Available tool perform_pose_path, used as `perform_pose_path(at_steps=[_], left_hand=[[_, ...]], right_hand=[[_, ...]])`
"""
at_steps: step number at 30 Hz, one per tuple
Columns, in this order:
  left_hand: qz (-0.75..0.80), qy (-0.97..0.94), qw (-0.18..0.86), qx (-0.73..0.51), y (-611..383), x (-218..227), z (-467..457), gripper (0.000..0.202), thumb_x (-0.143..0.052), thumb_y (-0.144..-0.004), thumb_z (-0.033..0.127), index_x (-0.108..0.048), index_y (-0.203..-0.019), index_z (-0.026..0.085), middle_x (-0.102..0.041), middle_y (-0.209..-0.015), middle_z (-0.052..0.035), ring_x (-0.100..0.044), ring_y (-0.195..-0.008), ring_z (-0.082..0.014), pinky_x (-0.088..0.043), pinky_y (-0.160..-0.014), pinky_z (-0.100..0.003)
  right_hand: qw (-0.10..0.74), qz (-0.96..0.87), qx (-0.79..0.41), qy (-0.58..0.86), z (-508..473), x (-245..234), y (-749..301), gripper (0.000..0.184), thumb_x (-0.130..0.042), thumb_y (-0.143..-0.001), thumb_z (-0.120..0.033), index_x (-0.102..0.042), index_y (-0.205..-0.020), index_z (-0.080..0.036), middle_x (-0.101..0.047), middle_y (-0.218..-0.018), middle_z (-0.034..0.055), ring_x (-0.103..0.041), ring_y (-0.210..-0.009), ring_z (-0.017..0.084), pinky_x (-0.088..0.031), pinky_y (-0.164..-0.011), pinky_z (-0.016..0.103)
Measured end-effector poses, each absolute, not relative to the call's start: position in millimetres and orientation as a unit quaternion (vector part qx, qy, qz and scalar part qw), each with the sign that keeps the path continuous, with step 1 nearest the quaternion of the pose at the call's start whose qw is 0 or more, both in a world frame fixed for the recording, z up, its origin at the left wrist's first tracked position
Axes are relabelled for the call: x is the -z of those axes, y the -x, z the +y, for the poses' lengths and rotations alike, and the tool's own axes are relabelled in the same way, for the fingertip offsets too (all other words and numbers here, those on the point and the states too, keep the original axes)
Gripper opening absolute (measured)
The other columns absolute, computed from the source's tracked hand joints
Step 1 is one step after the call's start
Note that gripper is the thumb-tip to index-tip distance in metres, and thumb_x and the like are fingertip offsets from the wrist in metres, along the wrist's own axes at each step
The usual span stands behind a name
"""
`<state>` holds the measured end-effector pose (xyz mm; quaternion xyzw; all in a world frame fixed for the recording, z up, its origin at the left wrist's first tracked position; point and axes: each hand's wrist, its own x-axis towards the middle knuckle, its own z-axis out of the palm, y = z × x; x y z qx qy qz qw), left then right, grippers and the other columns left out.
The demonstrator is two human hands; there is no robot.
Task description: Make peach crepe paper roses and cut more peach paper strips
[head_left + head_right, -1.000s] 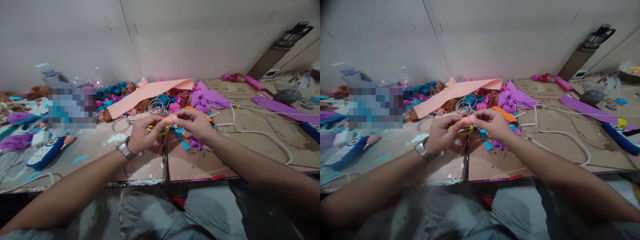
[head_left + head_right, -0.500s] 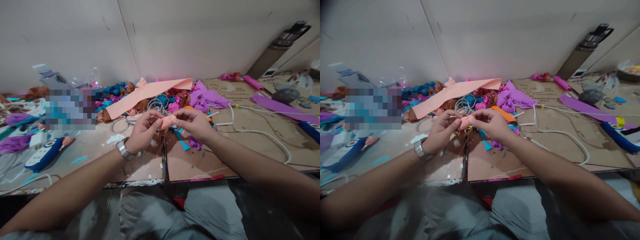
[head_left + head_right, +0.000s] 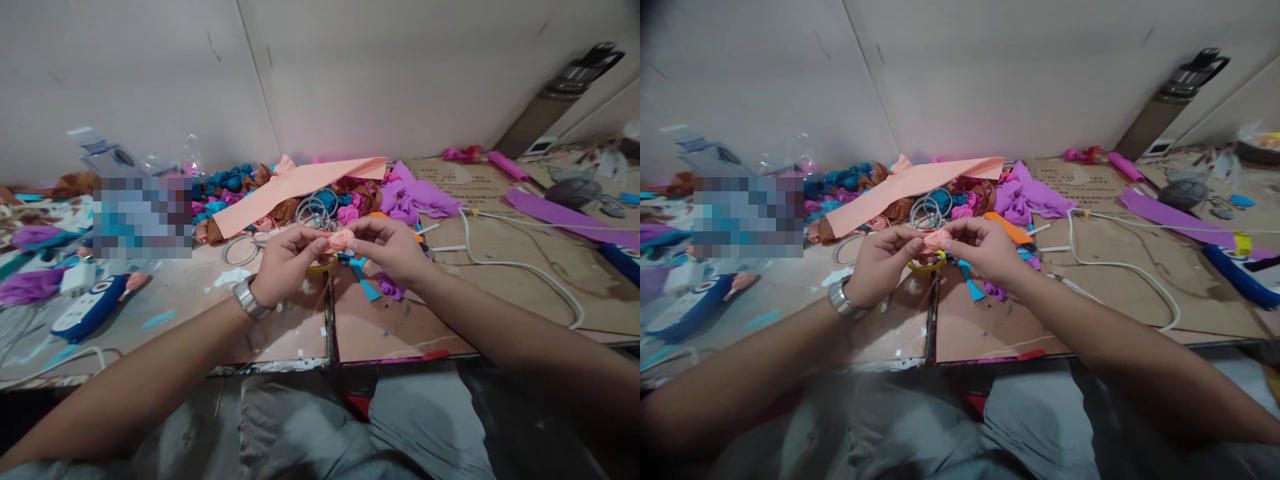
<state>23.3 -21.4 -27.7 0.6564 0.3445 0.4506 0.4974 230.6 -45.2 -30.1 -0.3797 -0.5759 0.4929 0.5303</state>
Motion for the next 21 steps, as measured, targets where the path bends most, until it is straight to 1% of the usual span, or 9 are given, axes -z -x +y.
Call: perform_pose_path(at_steps=[4, 7, 11, 14, 16, 19, 21], left_hand=[[0.333, -0.594, 0.592, -0.430, -25.8, 29.0, -18.4, 0.039, -0.083, -0.078, 0.046, -0.064, -0.094, 0.017, -0.074, -0.071, -0.0014, -0.071, -0.061, -0.0140, -0.060, -0.060, -0.024], [0.319, -0.569, 0.636, -0.413, -25.9, 30.0, -17.2, 0.035, -0.083, -0.079, 0.042, -0.064, -0.092, 0.016, -0.070, -0.069, 0.0006, -0.067, -0.058, -0.0109, -0.057, -0.057, -0.021], [0.319, -0.546, 0.654, -0.416, -24.5, 30.9, -16.9, 0.030, -0.085, -0.077, 0.038, -0.069, -0.088, 0.015, -0.072, -0.077, -0.0012, -0.066, -0.061, -0.0097, -0.058, -0.060, -0.021], [0.305, -0.558, 0.648, -0.420, -22.9, 32.1, -17.1, 0.033, -0.090, -0.071, 0.031, -0.072, -0.095, 0.016, -0.077, -0.091, -0.0046, -0.072, -0.074, -0.0128, -0.061, -0.070, -0.024], [0.301, -0.568, 0.642, -0.418, -21.9, 33.6, -17.1, 0.036, -0.090, -0.070, 0.030, -0.074, -0.099, 0.017, -0.078, -0.097, -0.0066, -0.074, -0.079, -0.0153, -0.062, -0.074, -0.027], [0.303, -0.568, 0.639, -0.421, -21.0, 36.2, -16.5, 0.031, -0.087, -0.074, 0.035, -0.074, -0.096, 0.017, -0.079, -0.099, -0.0082, -0.075, -0.076, -0.0173, -0.064, -0.073, -0.031], [0.305, -0.568, 0.634, -0.427, -20.9, 37.2, -15.8, 0.028, -0.086, -0.075, 0.037, -0.075, -0.092, 0.017, -0.079, -0.096, -0.0077, -0.075, -0.073, -0.0169, -0.064, -0.073, -0.032]], right_hand=[[0.531, -0.588, -0.475, 0.384, -47.0, 28.5, -229.3, 0.031, -0.084, -0.075, -0.040, -0.074, -0.094, -0.018, -0.076, -0.091, 0.0040, -0.069, -0.082, 0.016, -0.056, -0.077, 0.029], [0.526, -0.598, -0.465, 0.387, -48.2, 27.3, -228.5, 0.032, -0.084, -0.076, -0.041, -0.074, -0.095, -0.017, -0.076, -0.091, 0.0046, -0.069, -0.080, 0.016, -0.056, -0.076, 0.029], [0.529, -0.590, -0.475, 0.382, -47.8, 26.7, -228.6, 0.032, -0.085, -0.075, -0.041, -0.075, -0.094, -0.018, -0.078, -0.093, 0.0050, -0.070, -0.084, 0.017, -0.058, -0.080, 0.030], [0.540, -0.571, -0.487, 0.380, -46.2, 26.6, -229.7, 0.033, -0.086, -0.073, -0.042, -0.075, -0.094, -0.019, -0.078, -0.094, 0.0046, -0.072, -0.086, 0.017, -0.058, -0.083, 0.032], [0.542, -0.561, -0.495, 0.383, -45.5, 26.5, -230.7, 0.033, -0.086, -0.073, -0.043, -0.075, -0.094, -0.019, -0.079, -0.094, 0.0046, -0.072, -0.087, 0.018, -0.059, -0.082, 0.032], [0.535, -0.562, -0.501, 0.384, -45.5, 26.4, -231.6, 0.034, -0.085, -0.074, -0.044, -0.075, -0.095, -0.020, -0.079, -0.096, 0.0049, -0.073, -0.088, 0.019, -0.060, -0.081, 0.032], [0.531, -0.571, -0.497, 0.380, -45.9, 26.7, -231.7, 0.033, -0.084, -0.076, -0.044, -0.076, -0.096, -0.020, -0.079, -0.096, 0.0048, -0.074, -0.089, 0.019, -0.060, -0.082, 0.032]])
